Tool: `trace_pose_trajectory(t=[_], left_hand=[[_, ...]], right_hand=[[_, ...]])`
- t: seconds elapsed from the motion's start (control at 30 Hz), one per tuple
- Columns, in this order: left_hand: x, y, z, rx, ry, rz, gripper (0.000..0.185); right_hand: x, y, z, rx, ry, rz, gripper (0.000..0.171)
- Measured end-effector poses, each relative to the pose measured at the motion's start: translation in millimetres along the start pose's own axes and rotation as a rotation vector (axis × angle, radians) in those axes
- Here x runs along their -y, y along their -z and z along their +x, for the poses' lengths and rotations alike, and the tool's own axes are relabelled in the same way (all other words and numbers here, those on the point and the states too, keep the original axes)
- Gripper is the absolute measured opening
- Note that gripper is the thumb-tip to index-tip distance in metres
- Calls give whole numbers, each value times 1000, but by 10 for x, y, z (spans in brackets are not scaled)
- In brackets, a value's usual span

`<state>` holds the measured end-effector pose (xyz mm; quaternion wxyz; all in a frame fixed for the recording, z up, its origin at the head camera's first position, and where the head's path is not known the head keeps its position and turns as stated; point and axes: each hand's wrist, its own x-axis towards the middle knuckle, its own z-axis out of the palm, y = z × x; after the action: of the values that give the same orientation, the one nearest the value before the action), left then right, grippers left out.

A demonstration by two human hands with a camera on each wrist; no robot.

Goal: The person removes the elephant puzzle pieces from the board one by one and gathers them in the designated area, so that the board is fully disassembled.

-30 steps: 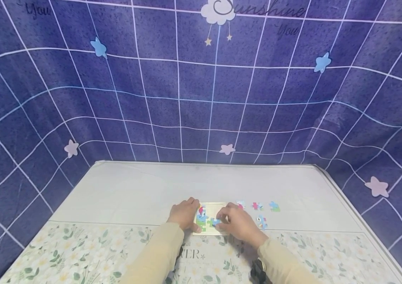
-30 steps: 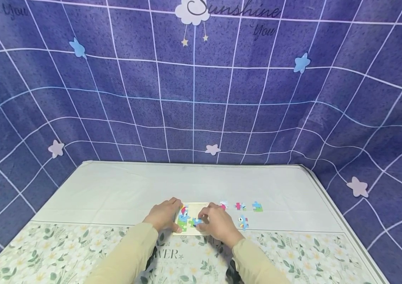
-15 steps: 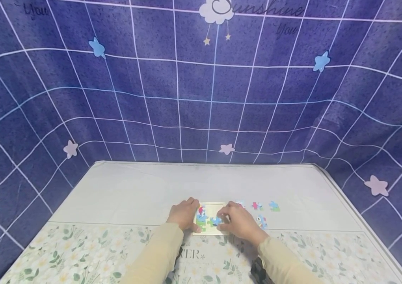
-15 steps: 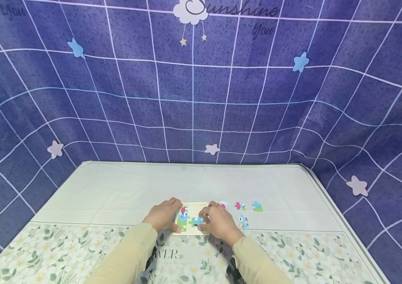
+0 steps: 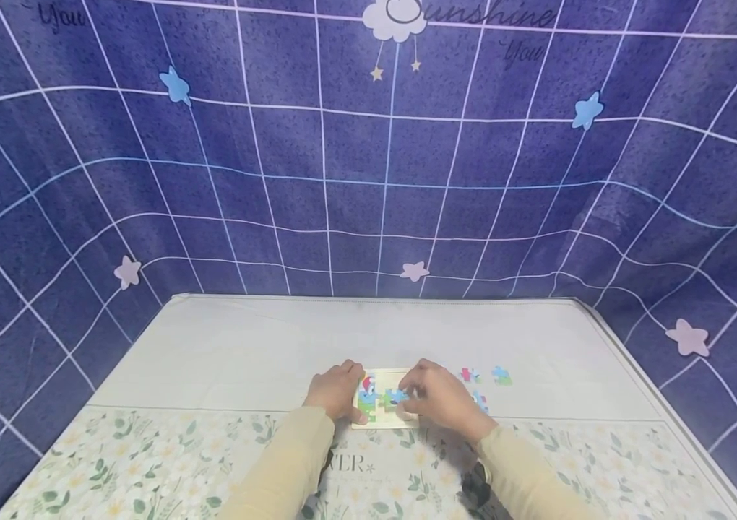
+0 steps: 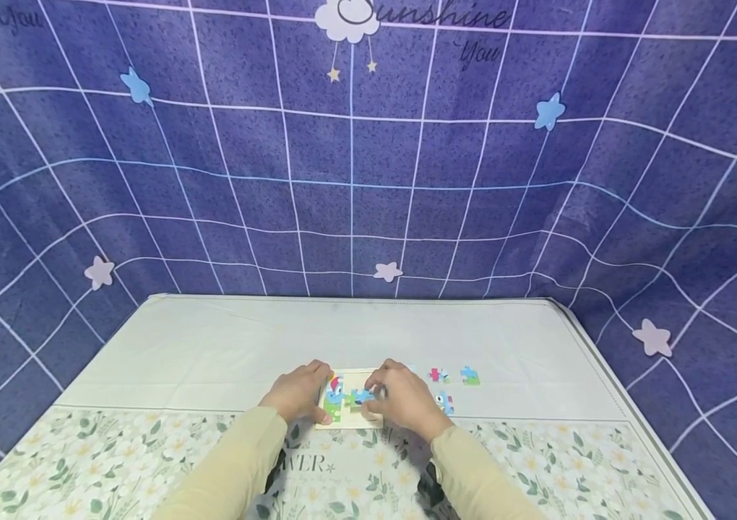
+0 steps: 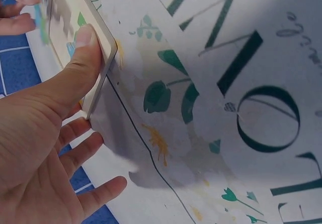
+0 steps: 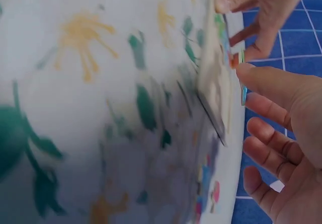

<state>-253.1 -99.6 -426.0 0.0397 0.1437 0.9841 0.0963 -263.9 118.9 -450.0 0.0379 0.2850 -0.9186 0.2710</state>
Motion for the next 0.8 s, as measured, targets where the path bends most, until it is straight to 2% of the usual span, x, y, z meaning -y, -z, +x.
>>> trace_pose_trajectory(t=[0.1,0.27,0.8], left_hand=[[-13,23,-9,4,0,-15,69],[-24,31,-19,8,-2,-21,70],[-7,23,-18,13,-3,-24,71]], right_hand=[[-25,77,-17,-9,13,28,24],[-83,211,-61,9,-39,65,24],[-353,572,-274,-43,-63,87,26]])
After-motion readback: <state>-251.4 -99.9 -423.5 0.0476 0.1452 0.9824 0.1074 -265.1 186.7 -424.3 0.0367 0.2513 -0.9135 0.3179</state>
